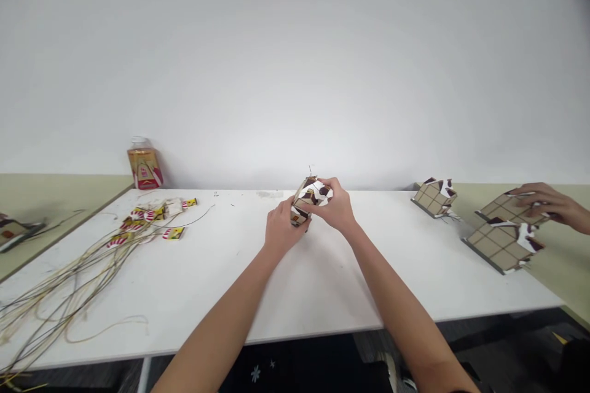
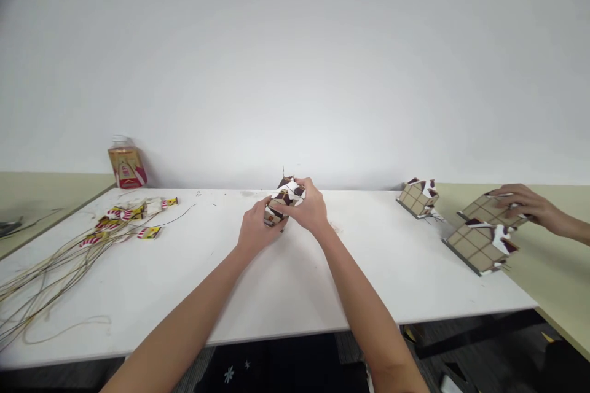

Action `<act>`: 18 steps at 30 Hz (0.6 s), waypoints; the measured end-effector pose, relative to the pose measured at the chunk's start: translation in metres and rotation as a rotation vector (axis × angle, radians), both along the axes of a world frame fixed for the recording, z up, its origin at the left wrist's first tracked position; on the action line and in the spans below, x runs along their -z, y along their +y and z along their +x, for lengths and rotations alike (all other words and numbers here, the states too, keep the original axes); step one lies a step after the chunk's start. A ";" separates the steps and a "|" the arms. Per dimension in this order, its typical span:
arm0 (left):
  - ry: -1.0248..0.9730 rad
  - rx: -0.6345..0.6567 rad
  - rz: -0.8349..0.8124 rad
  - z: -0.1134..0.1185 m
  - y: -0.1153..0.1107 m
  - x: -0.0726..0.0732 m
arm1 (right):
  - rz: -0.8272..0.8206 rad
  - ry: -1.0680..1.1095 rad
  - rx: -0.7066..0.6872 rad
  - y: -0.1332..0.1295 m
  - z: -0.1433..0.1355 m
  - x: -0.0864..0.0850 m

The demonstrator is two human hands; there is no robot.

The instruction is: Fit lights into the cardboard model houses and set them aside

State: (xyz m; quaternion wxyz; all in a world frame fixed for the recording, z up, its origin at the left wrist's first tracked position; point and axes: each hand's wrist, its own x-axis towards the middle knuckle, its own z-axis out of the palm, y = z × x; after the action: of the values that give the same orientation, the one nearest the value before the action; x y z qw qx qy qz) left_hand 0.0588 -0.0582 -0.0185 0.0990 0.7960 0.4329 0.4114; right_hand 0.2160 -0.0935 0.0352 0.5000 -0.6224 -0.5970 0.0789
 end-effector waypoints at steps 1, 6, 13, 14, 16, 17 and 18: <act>-0.042 -0.001 -0.043 -0.001 0.001 -0.002 | 0.025 0.016 -0.025 0.004 -0.004 0.000; -0.281 0.022 -0.383 -0.004 0.008 -0.007 | 0.116 0.061 -0.019 0.009 -0.003 0.014; -0.824 0.141 -0.821 0.000 0.016 -0.014 | 0.040 -0.078 -0.046 -0.002 0.007 0.039; -0.836 0.144 -0.840 0.001 0.016 -0.016 | 0.035 -0.124 -0.026 -0.003 0.007 0.039; -0.841 0.140 -0.863 0.001 0.015 -0.019 | 0.041 -0.216 0.023 -0.002 0.005 0.038; -0.845 0.138 -0.871 0.002 0.015 -0.019 | 0.049 -0.254 0.042 -0.002 0.004 0.038; -0.849 0.136 -0.875 0.001 0.015 -0.020 | 0.057 -0.283 0.057 -0.001 0.004 0.038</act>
State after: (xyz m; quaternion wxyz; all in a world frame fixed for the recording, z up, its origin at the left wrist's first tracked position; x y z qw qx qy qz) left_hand 0.0602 -0.0434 0.0013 0.6064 0.4738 0.4327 0.4695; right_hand 0.2196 -0.0947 -0.0030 0.4301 -0.6296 -0.6457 -0.0410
